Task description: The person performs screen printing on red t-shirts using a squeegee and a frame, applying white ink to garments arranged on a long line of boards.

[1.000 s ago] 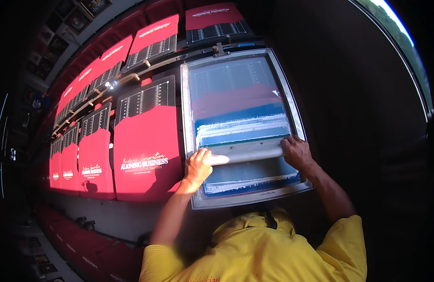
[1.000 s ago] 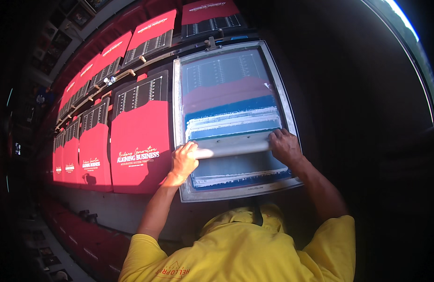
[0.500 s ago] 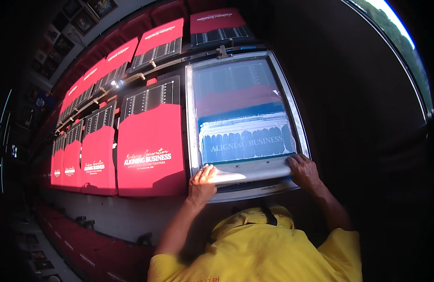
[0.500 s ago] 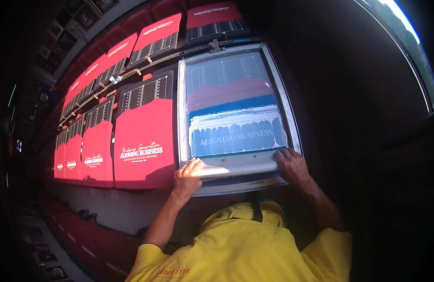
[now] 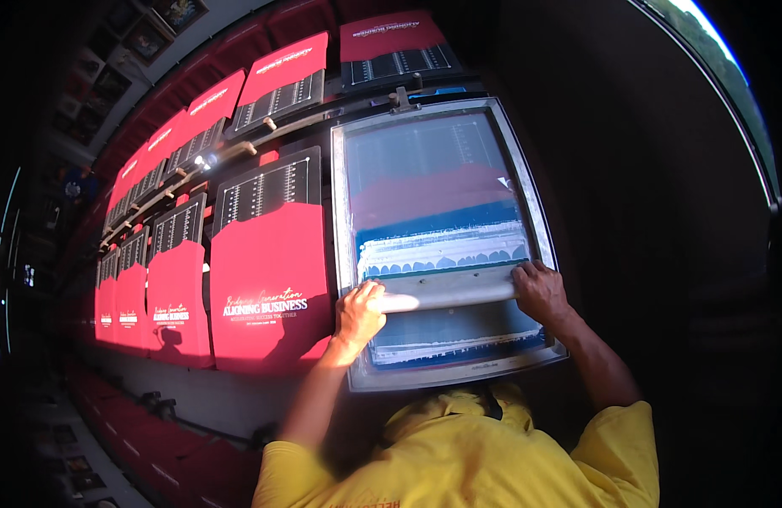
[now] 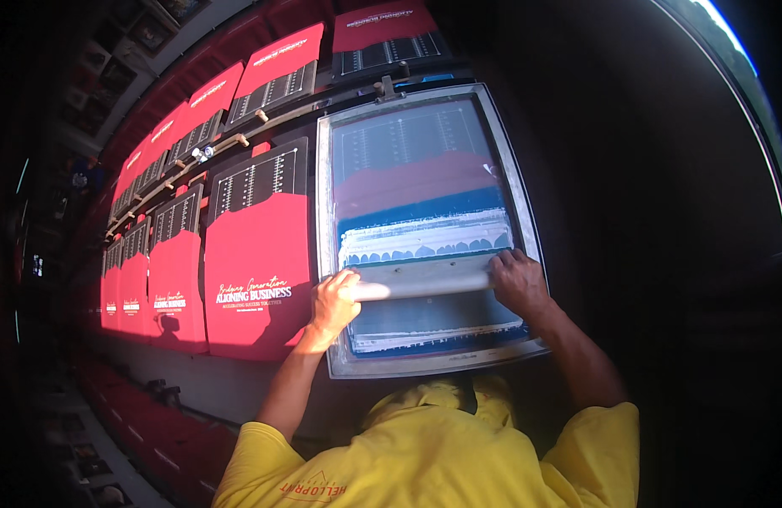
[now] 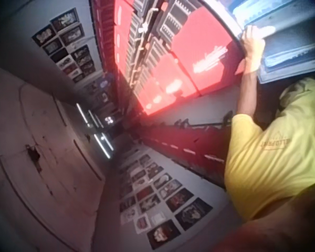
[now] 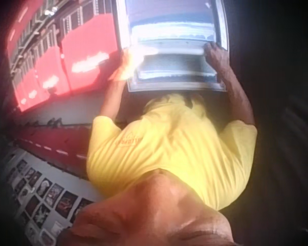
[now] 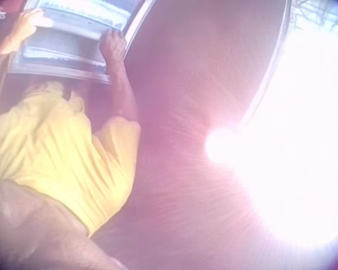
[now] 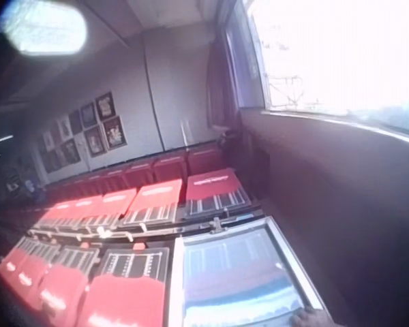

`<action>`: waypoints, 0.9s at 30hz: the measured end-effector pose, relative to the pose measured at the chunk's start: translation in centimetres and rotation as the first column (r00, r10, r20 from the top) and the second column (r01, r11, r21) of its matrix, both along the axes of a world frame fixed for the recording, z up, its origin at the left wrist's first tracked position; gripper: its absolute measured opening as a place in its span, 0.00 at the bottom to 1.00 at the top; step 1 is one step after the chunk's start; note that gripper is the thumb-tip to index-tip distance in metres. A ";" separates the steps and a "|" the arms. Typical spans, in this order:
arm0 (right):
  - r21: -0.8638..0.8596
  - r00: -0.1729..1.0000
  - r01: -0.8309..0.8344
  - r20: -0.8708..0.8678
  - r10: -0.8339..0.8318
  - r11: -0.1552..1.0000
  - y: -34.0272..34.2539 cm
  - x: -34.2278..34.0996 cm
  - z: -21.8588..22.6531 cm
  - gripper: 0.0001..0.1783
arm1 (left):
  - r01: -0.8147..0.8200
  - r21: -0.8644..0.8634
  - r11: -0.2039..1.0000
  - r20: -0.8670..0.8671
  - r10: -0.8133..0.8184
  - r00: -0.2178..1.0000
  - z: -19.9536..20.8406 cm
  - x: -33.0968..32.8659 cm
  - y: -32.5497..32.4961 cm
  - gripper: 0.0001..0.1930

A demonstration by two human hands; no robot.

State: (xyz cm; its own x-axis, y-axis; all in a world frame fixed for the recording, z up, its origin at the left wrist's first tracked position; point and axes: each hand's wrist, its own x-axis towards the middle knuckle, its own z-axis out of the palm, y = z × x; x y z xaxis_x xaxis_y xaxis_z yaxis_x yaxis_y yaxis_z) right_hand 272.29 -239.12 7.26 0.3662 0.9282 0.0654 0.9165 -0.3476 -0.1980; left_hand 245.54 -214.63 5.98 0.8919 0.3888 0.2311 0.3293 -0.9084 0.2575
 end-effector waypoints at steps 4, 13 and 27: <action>-0.049 0.999 -0.046 0.019 0.047 0.998 3.2 3.2 1.5 0.04 | 0.024 -0.030 0.999 0.012 -0.024 1.000 0.2 2.3 3.8 0.10; -0.006 0.997 -0.045 0.057 0.045 0.999 -0.5 0.5 5.1 0.06 | -0.026 -0.008 1.000 0.047 0.027 0.999 3.5 -0.7 0.1 0.10; 0.148 0.981 -0.114 0.172 0.088 0.982 -12.3 -9.6 -3.0 0.19 | -0.024 -0.070 0.997 -0.042 0.021 0.999 -0.1 -10.6 -12.5 0.29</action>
State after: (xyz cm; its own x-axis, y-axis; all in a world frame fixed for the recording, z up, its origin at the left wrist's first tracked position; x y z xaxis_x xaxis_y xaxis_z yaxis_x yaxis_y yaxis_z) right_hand 262.67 -251.38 4.25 0.2436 0.9333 0.2638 0.9697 -0.2286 -0.0867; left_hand 234.97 -227.16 5.90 0.8911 0.4225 0.1655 0.3608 -0.8809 0.3064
